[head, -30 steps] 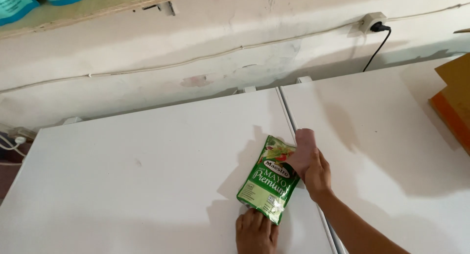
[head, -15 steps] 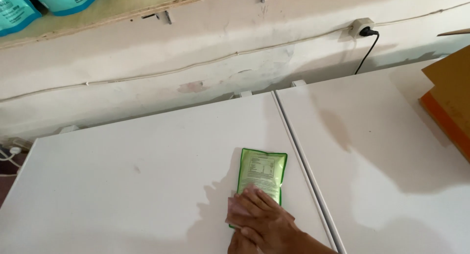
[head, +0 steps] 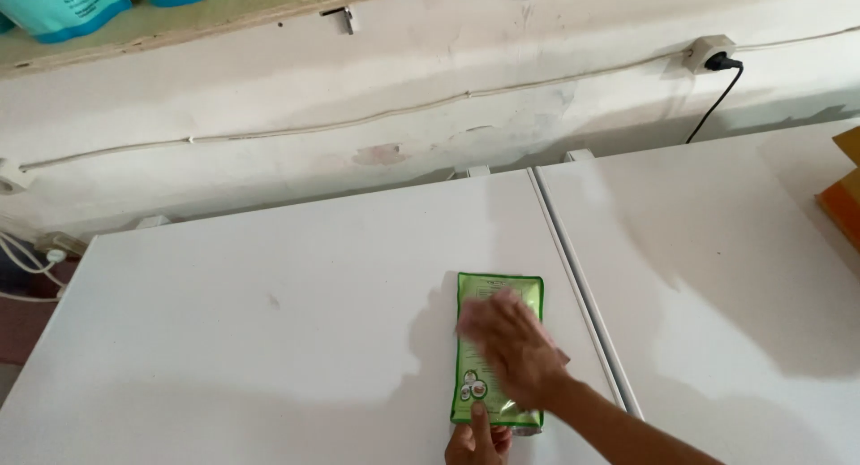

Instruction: The recorder is taking mayonnaise packets out of a box, wiping them with a cloth, and arranging them on a grocery store shelf.

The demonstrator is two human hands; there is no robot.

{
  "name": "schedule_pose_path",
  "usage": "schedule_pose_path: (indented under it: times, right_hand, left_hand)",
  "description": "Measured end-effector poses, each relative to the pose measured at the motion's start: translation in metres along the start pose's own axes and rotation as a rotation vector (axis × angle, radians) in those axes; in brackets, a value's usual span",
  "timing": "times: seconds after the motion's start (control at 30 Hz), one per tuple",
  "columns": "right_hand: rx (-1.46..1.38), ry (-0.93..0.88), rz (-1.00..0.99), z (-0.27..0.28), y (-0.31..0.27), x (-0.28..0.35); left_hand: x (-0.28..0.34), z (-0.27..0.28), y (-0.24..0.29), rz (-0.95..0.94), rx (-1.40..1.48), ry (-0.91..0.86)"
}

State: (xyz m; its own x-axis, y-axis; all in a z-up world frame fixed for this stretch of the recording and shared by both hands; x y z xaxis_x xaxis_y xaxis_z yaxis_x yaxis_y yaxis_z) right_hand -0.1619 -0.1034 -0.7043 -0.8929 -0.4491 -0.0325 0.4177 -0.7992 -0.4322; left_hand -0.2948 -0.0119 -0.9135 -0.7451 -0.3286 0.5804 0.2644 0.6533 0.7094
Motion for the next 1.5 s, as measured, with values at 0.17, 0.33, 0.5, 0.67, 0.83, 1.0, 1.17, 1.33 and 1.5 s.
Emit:
schedule_pose_path:
  times: [0.17, 0.33, 0.5, 0.67, 0.83, 1.0, 1.17, 1.33, 1.5]
  right_hand:
    - [0.211, -0.333, 0.265, -0.018, -0.036, 0.002]
    - [0.213, -0.271, -0.001, -0.031, 0.044, -0.069]
    - [0.396, -0.242, 0.049, -0.020, -0.018, -0.023]
    - [0.203, -0.409, -0.295, -0.018, 0.026, -0.058]
    - [0.289, -0.478, -0.296, -0.025, -0.001, -0.030]
    - [0.340, -0.433, -0.303, -0.033, 0.036, -0.052]
    - [0.311, -0.392, -0.160, -0.005, -0.006, -0.045]
    - [0.356, 0.026, 0.203, -0.043, -0.068, 0.058]
    - [0.300, -0.068, -0.002, -0.025, 0.005, -0.009]
  left_hand:
    - [-0.001, 0.010, -0.026, -0.075, 0.073, -0.101]
    - [0.006, 0.007, 0.015, -0.089, -0.094, -0.136]
    - [-0.007, 0.004, 0.005, -0.095, -0.078, -0.214]
    - [0.002, 0.014, -0.002, -0.120, -0.073, -0.227]
    - [-0.005, 0.013, 0.005, -0.117, -0.270, -0.113]
    - [0.005, 0.020, 0.009, -0.147, -0.277, -0.082]
    - [0.020, -0.001, 0.034, 0.055, -0.020, -0.162]
    - [0.050, -0.027, 0.033, 0.452, 0.529, -0.153]
    - [0.034, -0.010, 0.010, 0.291, 0.283, -0.148]
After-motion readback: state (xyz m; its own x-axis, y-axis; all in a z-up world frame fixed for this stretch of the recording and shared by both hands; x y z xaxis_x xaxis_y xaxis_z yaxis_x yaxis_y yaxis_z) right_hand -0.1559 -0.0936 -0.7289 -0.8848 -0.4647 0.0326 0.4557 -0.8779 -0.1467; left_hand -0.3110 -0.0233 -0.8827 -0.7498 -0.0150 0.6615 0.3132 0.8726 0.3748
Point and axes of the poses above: each hand's wrist, its own x-axis away from the middle knuckle, its own z-axis out of the back of the hand, y = z × x, the point moved 10 cm from there along -x, towards the middle knuckle, and after that the axes turned 3 degrees about -y, right-handed, at the moved point
